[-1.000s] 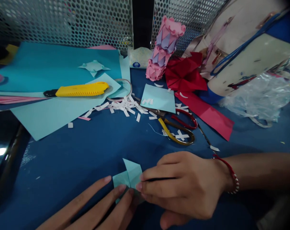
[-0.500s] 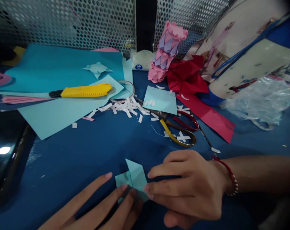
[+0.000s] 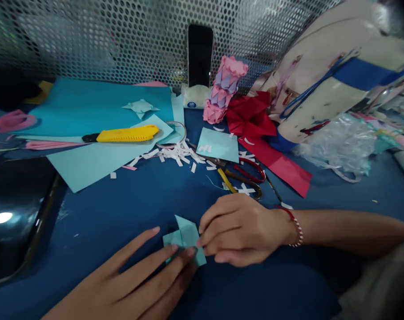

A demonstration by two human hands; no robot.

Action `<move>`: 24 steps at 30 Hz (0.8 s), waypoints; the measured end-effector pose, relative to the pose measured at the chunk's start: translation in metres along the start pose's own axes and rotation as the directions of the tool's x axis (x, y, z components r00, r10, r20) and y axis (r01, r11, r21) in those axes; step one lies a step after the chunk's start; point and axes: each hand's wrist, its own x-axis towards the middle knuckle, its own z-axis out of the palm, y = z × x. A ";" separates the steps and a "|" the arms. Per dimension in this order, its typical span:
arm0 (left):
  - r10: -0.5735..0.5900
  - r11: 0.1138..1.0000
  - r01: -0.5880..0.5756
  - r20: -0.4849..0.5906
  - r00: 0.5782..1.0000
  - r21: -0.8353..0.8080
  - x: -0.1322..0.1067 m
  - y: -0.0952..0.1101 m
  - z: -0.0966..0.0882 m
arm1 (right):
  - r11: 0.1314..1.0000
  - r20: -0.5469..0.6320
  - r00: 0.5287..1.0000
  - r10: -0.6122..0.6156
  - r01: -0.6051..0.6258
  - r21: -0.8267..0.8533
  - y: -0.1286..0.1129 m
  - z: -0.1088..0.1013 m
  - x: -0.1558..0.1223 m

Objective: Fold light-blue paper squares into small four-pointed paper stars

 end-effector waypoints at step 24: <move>0.076 0.996 -0.079 0.094 0.993 0.034 0.005 -0.011 -0.017 | 0.796 -0.087 0.839 0.538 -0.472 0.378 -0.014 0.019 0.005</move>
